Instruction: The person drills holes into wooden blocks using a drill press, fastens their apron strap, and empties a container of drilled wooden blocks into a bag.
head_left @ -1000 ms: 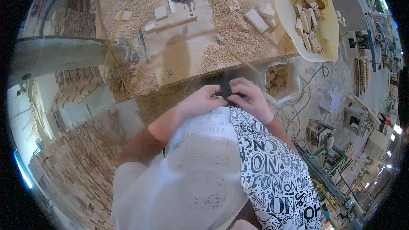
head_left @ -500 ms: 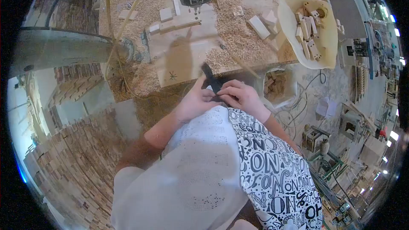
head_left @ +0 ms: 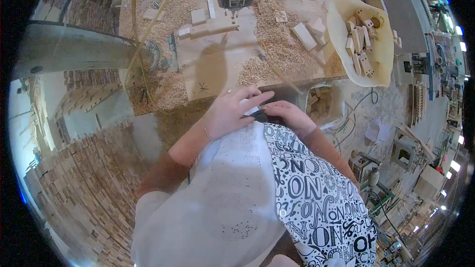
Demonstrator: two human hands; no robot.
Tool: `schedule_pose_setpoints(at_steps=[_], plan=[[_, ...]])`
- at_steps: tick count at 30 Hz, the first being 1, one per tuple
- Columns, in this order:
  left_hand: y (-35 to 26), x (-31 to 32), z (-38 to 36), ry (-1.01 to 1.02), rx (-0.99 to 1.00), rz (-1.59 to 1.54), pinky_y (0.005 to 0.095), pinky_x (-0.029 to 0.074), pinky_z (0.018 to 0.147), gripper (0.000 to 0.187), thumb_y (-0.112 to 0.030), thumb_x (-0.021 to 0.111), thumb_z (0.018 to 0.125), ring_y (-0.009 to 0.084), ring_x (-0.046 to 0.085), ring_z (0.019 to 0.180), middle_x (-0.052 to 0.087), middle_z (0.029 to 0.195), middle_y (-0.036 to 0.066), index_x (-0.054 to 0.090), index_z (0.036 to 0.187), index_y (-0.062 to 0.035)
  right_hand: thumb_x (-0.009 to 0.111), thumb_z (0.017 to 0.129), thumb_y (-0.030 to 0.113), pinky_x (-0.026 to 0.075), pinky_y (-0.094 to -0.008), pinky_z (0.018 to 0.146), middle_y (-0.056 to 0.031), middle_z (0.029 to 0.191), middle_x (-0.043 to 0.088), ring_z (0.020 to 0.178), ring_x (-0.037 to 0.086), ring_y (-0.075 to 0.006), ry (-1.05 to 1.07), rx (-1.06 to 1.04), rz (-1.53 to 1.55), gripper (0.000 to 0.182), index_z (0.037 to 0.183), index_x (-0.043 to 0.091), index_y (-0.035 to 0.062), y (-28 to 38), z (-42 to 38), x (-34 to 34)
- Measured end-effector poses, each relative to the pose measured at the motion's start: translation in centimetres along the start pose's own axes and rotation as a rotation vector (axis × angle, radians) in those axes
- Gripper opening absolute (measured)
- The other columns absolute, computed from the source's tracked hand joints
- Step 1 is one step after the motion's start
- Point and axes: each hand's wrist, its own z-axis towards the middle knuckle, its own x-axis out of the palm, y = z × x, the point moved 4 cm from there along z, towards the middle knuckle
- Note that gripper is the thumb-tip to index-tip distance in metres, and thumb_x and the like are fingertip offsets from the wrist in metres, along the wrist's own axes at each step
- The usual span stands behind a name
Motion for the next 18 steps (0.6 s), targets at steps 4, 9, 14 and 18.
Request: schedule_pose_setpoints(at_steps=[4, 9, 14, 18], plan=[[-0.5, -0.4, 0.5, -0.041, 0.213, 0.152, 0.0406, 0.047, 0.096, 0.061, -0.018, 0.08, 0.072, 0.0255, 0.06, 0.114, 0.06, 0.121, 0.005, 0.064, 0.13, -0.0279, 0.063, 0.095, 0.015, 0.054, -0.0266, 0.081, -0.0058, 0.1, 0.073, 0.086, 0.067, -0.0132, 0.014, -0.043, 0.02, 0.024, 0.11, 0.071, -0.0026, 0.3, 0.0, -0.2], [-0.6, 1.3, 1.1, -0.12, 0.247, -0.15, 0.0371, 0.051, 0.084, 0.016, -0.021, 0.08, 0.076, 0.021, 0.065, 0.093, 0.061, 0.104, 0.005, 0.073, 0.09, -0.0158, 0.062, 0.096, 0.015, 0.052, -0.024, 0.08, -0.0044, 0.099, 0.073, 0.086, 0.066, -0.0106, 0.154, -0.043, -0.039, 0.023, 0.107, 0.072, -0.0018, 0.2, 0.7, -1.1], [-0.1, 1.9, 0.5, -0.07, 0.077, -0.377, 0.0376, 0.05, 0.081, 0.018, -0.027, 0.08, 0.077, 0.0224, 0.065, 0.089, 0.061, 0.095, 0.005, 0.07, 0.086, -0.015, 0.059, 0.099, 0.014, 0.053, -0.0238, 0.075, -0.0046, 0.097, 0.072, 0.084, 0.066, -0.0098, 0.205, -0.067, -0.125, 0.02, 0.105, 0.07, -0.0024, -0.4, 0.2, -1.6], [-2.2, 1.4, -0.2, -0.094, 0.03, 0.161, 0.0361, 0.047, 0.082, 0.031, -0.035, 0.081, 0.072, 0.0229, 0.066, 0.089, 0.064, 0.088, 0.003, 0.064, 0.087, -0.0139, 0.059, 0.101, 0.018, 0.052, -0.0229, 0.073, -0.0028, 0.094, 0.071, 0.081, 0.065, -0.0083, 0.15, -0.085, -0.1, 0.021, 0.104, 0.069, -0.0005, -0.4, -0.8, -1.3]])
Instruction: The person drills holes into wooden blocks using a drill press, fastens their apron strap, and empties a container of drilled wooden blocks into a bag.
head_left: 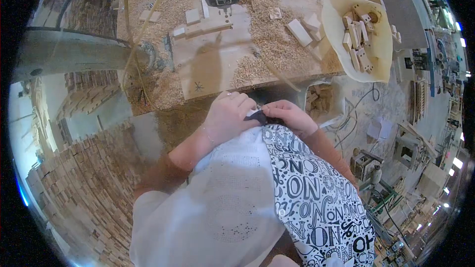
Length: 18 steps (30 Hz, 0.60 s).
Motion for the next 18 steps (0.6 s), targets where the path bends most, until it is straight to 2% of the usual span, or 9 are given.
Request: schedule_pose_setpoints(at_steps=[2, 4, 6, 9, 11, 13, 18], plan=[[0.1, 0.8, -0.3, 0.074, 0.021, 0.124, 0.0362, 0.047, 0.082, 0.032, -0.032, 0.08, 0.073, 0.0229, 0.065, 0.091, 0.064, 0.088, 0.003, 0.064, 0.092, -0.0123, 0.059, 0.101, 0.017, 0.052, -0.023, 0.072, -0.0032, 0.095, 0.071, 0.081, 0.065, -0.0082, 0.045, 0.007, 0.042, 0.021, 0.105, 0.069, -0.0003, -0.1, -0.3, 0.1], [-0.6, 0.7, -0.2, 0.027, 0.064, 0.096, 0.0363, 0.046, 0.082, 0.033, -0.031, 0.079, 0.072, 0.0225, 0.064, 0.092, 0.064, 0.09, 0.003, 0.066, 0.096, -0.0123, 0.058, 0.101, 0.016, 0.053, -0.024, 0.072, -0.0041, 0.096, 0.072, 0.08, 0.066, -0.0092, 0.036, 0.011, 0.037, 0.021, 0.106, 0.069, -0.0008, -0.3, -0.5, -0.2], [-1.8, -0.1, 0.2, -0.111, 0.087, 0.218, 0.0362, 0.047, 0.082, 0.037, -0.029, 0.078, 0.072, 0.0224, 0.063, 0.092, 0.064, 0.095, 0.003, 0.067, 0.102, -0.0113, 0.06, 0.1, 0.016, 0.053, -0.0239, 0.071, -0.0029, 0.095, 0.072, 0.079, 0.066, -0.0085, -0.005, 0.042, 0.123, 0.02, 0.105, 0.07, -0.0005, -0.5, -0.6, 0.0], [-1.9, 1.0, 0.3, -0.036, 0.134, 0.2, 0.0373, 0.05, 0.082, 0.039, -0.021, 0.081, 0.071, 0.0217, 0.064, 0.091, 0.066, 0.099, 0.003, 0.069, 0.108, -0.0121, 0.061, 0.1, 0.017, 0.054, -0.0243, 0.069, -0.0017, 0.093, 0.072, 0.078, 0.066, -0.008, -0.062, 0.071, 0.216, 0.02, 0.104, 0.071, 0.0001, -0.3, -1.1, 0.8], [-2.0, 1.2, 0.1, -0.045, 0.163, 0.189, 0.0369, 0.05, 0.081, 0.038, -0.02, 0.08, 0.073, 0.0217, 0.064, 0.091, 0.066, 0.099, 0.003, 0.069, 0.108, -0.0115, 0.061, 0.1, 0.016, 0.054, -0.0247, 0.068, -0.0018, 0.092, 0.071, 0.078, 0.066, -0.0083, -0.084, 0.057, 0.225, 0.019, 0.104, 0.071, 0.0005, -0.3, -1.0, 0.5], [-1.9, 1.3, 0.1, -0.051, 0.193, 0.17, 0.0366, 0.051, 0.08, 0.036, -0.019, 0.079, 0.074, 0.0217, 0.064, 0.091, 0.066, 0.099, 0.004, 0.069, 0.108, -0.0108, 0.062, 0.099, 0.016, 0.054, -0.0237, 0.069, -0.0016, 0.093, 0.072, 0.079, 0.066, -0.0075, 0.037, 0.032, 0.214, 0.019, 0.105, 0.07, 0.0004, -0.9, -0.5, -0.1], [-0.9, 0.6, 0.0, 0.006, 0.201, 0.029, 0.0371, 0.051, 0.079, 0.027, -0.019, 0.077, 0.079, 0.0231, 0.064, 0.089, 0.067, 0.097, 0.005, 0.07, 0.102, -0.0098, 0.063, 0.099, 0.016, 0.053, -0.0227, 0.072, -0.0004, 0.095, 0.071, 0.082, 0.065, -0.0061, 0.014, 0.023, 0.147, 0.02, 0.107, 0.07, 0.0001, -0.8, -0.6, -0.4]])
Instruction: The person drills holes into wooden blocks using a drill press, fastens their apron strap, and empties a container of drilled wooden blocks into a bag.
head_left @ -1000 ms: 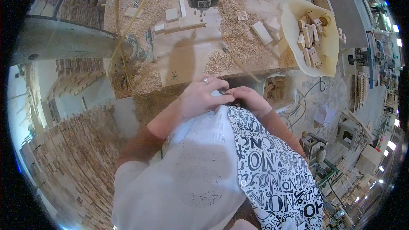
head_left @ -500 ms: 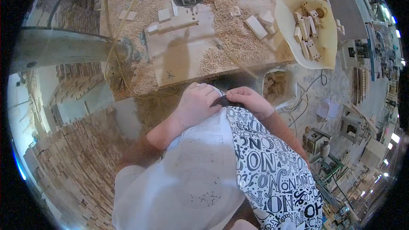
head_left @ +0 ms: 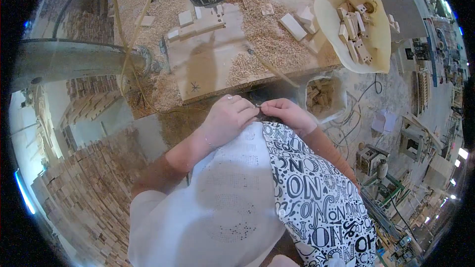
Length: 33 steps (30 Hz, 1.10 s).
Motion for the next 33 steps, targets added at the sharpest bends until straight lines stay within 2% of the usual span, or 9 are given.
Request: schedule_pose_setpoints(at_steps=[7, 12, 16, 19, 21, 24, 26, 31, 33], plan=[[0.7, 0.3, 0.1, 0.028, -0.049, -0.046, 0.0375, 0.05, 0.078, 0.016, -0.018, 0.077, 0.081, 0.0247, 0.064, 0.086, 0.068, 0.091, 0.004, 0.069, 0.092, -0.009, 0.066, 0.096, 0.012, 0.052, -0.0226, 0.081, -0.0021, 0.1, 0.073, 0.088, 0.064, -0.0064, 0.028, -0.155, -0.319, 0.022, 0.112, 0.071, -0.0024, 2.3, -0.7, -0.9], [0.2, -1.4, 0.6, 0.093, -0.214, -0.171, 0.0386, 0.05, 0.076, 0.014, -0.018, 0.076, 0.083, 0.0266, 0.065, 0.085, 0.068, 0.087, 0.007, 0.068, 0.088, -0.0081, 0.07, 0.092, 0.008, 0.049, -0.0256, 0.083, -0.0052, 0.1, 0.07, 0.092, 0.063, -0.0111, 0.049, -0.234, -0.477, 0.02, 0.109, 0.073, -0.0039, 3.0, -1.7, -0.9], [-0.2, -2.5, 0.6, 0.131, -0.178, -0.155, 0.0389, 0.051, 0.077, 0.012, -0.017, 0.076, 0.082, 0.0287, 0.066, 0.083, 0.068, 0.085, 0.009, 0.069, 0.087, -0.0081, 0.069, 0.093, 0.007, 0.052, -0.026, 0.084, -0.0039, 0.097, 0.073, 0.091, 0.066, -0.0116, 0.054, -0.352, -0.572, 0.018, 0.107, 0.074, -0.0024, 2.9, -1.4, -0.9], [0.5, -2.7, 1.0, 0.141, -0.347, -0.333, 0.0351, 0.051, 0.077, 0.009, -0.011, 0.073, 0.085, 0.0226, 0.067, 0.081, 0.069, 0.086, 0.007, 0.069, 0.089, -0.0053, 0.071, 0.09, 0.007, 0.049, -0.0272, 0.081, -0.0078, 0.098, 0.068, 0.09, 0.063, -0.0134, 0.048, -0.319, -0.462, 0.015, 0.1, 0.075, -0.0042, 3.4, -1.7, -0.6], [2.3, -1.8, 1.0, 0.345, -0.751, -0.901, 0.0292, 0.051, 0.074, 0.008, -0.008, 0.07, 0.088, 0.0128, 0.064, 0.08, 0.07, 0.086, 0.004, 0.069, 0.093, -0.001, 0.071, 0.091, 0.008, 0.049, -0.0261, 0.079, -0.0062, 0.095, 0.068, 0.087, 0.062, -0.012, 0.034, -0.276, -0.449, 0.015, 0.1, 0.074, -0.0037, 2.9, -1.2, -1.4], [4.4, -0.7, 1.5, 0.29, -0.797, -0.934, 0.0251, 0.051, 0.073, 0.012, -0.007, 0.067, 0.091, 0.0065, 0.061, 0.081, 0.07, 0.088, 0.002, 0.069, 0.097, 0.0023, 0.069, 0.093, 0.01, 0.048, -0.024, 0.076, -0.003, 0.091, 0.067, 0.082, 0.06, -0.009, -0.037, -0.173, -0.428, 0.016, 0.102, 0.074, -0.0025, 2.6, -0.8, -1.6], [5.0, -0.3, 1.7, 0.25, -0.665, -0.925, 0.0245, 0.051, 0.072, 0.014, -0.008, 0.066, 0.092, 0.0065, 0.061, 0.077, 0.07, 0.087, 0.003, 0.071, 0.101, 0.0019, 0.069, 0.094, 0.011, 0.048, -0.0229, 0.074, -0.0013, 0.089, 0.067, 0.08, 0.059, -0.0075, -0.094, -0.112, -0.418, 0.016, 0.103, 0.073, -0.0018, 2.6, -1.0, -1.1], [4.1, -0.5, 1.6, 0.371, -0.847, -0.819, 0.0275, 0.054, 0.072, 0.024, -0.021, 0.073, 0.087, 0.0101, 0.066, 0.077, 0.071, 0.082, 0.003, 0.072, 0.098, -0.0002, 0.068, 0.096, 0.012, 0.049, -0.0217, 0.067, -0.0012, 0.087, 0.071, 0.074, 0.06, -0.0045, -0.21, -0.303, -0.532, 0.016, 0.103, 0.074, -0.0011, 2.2, -1.1, -0.1], [2.5, -1.2, 2.1, 0.43, -0.804, -0.751, 0.0263, 0.053, 0.071, 0.026, -0.022, 0.075, 0.086, 0.0088, 0.064, 0.074, 0.072, 0.083, 0.004, 0.071, 0.1, 0.0, 0.068, 0.095, 0.012, 0.05, -0.0228, 0.07, -0.0022, 0.089, 0.072, 0.078, 0.062, -0.0056, -0.214, -0.331, -0.556, 0.017, 0.103, 0.074, -0.0017, 2.2, -1.1, 0.1]])
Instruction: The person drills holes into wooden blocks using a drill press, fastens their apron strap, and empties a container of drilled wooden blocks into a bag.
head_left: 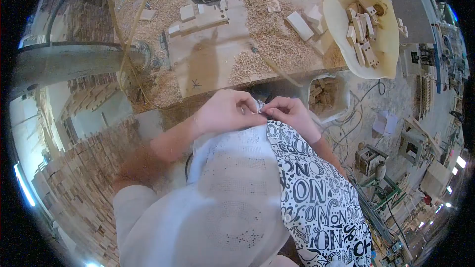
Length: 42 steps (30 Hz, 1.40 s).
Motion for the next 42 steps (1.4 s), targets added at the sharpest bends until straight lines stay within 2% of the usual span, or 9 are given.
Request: schedule_pose_setpoints(at_steps=[6, 16, 21, 23, 28, 35, 37, 39, 42], plan=[[1.2, 0.8, -0.4, -0.003, 0.163, 0.285, 0.032, 0.056, 0.076, 0.037, -0.024, 0.081, 0.079, 0.0207, 0.07, 0.078, 0.072, 0.086, 0.009, 0.069, 0.107, -0.0037, 0.069, 0.094, 0.012, 0.052, -0.0258, 0.077, -0.0048, 0.093, 0.074, 0.084, 0.065, -0.0078, -0.007, 0.047, -0.068, 0.018, 0.103, 0.074, -0.0025, -0.4, -0.1, 0.1], [1.8, -0.7, -1.7, 0.041, 0.089, 0.347, 0.0312, 0.054, 0.075, 0.038, -0.022, 0.08, 0.079, 0.0197, 0.07, 0.078, 0.072, 0.085, 0.009, 0.071, 0.112, -0.0061, 0.067, 0.095, 0.006, 0.05, -0.0246, 0.079, -0.0026, 0.096, 0.069, 0.089, 0.063, -0.0096, 0.012, -0.038, -0.147, 0.013, 0.104, 0.074, -0.0007, 0.0, -0.3, 0.6], [1.1, -2.5, -2.3, 0.016, 0.174, 0.297, 0.0306, 0.054, 0.073, 0.022, -0.015, 0.079, 0.081, 0.0158, 0.069, 0.076, 0.072, 0.084, 0.008, 0.076, 0.1, -0.0037, 0.067, 0.093, 0.004, 0.05, -0.0257, 0.081, -0.0045, 0.097, 0.068, 0.09, 0.063, -0.0112, 0.029, -0.056, -0.15, 0.013, 0.104, 0.074, -0.0003, 0.9, -0.3, 0.6], [2.5, -2.6, -1.9, 0.008, 0.024, 0.114, 0.0336, 0.054, 0.077, 0.02, -0.021, 0.076, 0.08, 0.0216, 0.07, 0.081, 0.073, 0.087, 0.011, 0.077, 0.094, -0.007, 0.067, 0.093, 0.003, 0.05, -0.0259, 0.081, -0.0046, 0.096, 0.068, 0.089, 0.063, -0.0116, 0.014, -0.057, -0.158, 0.013, 0.103, 0.074, -0.0002, 1.3, -0.3, 0.3], [4.2, -2.6, -2.1, -0.092, 0.107, -0.109, 0.0315, 0.053, 0.076, 0.013, -0.012, 0.076, 0.082, 0.0159, 0.068, 0.079, 0.073, 0.085, 0.009, 0.076, 0.091, -0.0026, 0.07, 0.089, 0.008, 0.052, -0.0295, 0.073, -0.0088, 0.088, 0.07, 0.08, 0.066, -0.0161, -0.051, -0.143, -0.269, 0.013, 0.099, 0.076, 0.0016, 1.1, -0.5, -0.6], [6.1, -2.2, -5.2, -0.217, 0.205, 0.073, 0.0291, 0.049, 0.071, 0.012, -0.014, 0.078, 0.082, 0.0143, 0.066, 0.079, 0.073, 0.083, 0.007, 0.077, 0.09, -0.005, 0.069, 0.09, 0.007, 0.051, -0.0302, 0.072, -0.0085, 0.087, 0.07, 0.078, 0.065, -0.0163, -0.072, -0.076, -0.412, 0.011, 0.097, 0.075, 0.0008, -0.4, -3.6, -2.3], [6.2, -2.0, -5.4, -0.236, 0.194, 0.032, 0.029, 0.046, 0.069, 0.012, -0.017, 0.078, 0.082, 0.0148, 0.065, 0.079, 0.072, 0.081, 0.005, 0.078, 0.089, -0.0071, 0.069, 0.091, 0.008, 0.051, -0.0297, 0.074, -0.0079, 0.091, 0.072, 0.08, 0.066, -0.0158, -0.055, -0.06, -0.354, 0.011, 0.097, 0.075, 0.0009, -0.3, -4.3, -2.1], [5.8, -2.1, -5.2, -0.183, 0.112, 0.128, 0.0337, 0.049, 0.084, 0.008, -0.009, 0.077, 0.083, 0.0183, 0.066, 0.091, 0.072, 0.088, 0.006, 0.074, 0.088, -0.003, 0.069, 0.091, 0.009, 0.051, -0.0294, 0.076, -0.0078, 0.094, 0.073, 0.084, 0.066, -0.0151, -0.058, 0.004, -0.315, 0.012, 0.099, 0.075, 0.0014, -0.8, -4.1, -2.3], [6.9, -3.3, -4.3, -0.083, 0.256, 0.14, 0.0298, 0.049, 0.078, 0.018, -0.016, 0.077, 0.084, 0.0155, 0.065, 0.088, 0.071, 0.096, 0.006, 0.076, 0.1, -0.0091, 0.068, 0.092, 0.009, 0.05, -0.0296, 0.086, -0.0059, 0.104, 0.073, 0.097, 0.066, -0.0152, 0.0, -0.047, -0.255, 0.022, 0.113, 0.072, 0.0027, -1.7, -3.6, -3.7]])
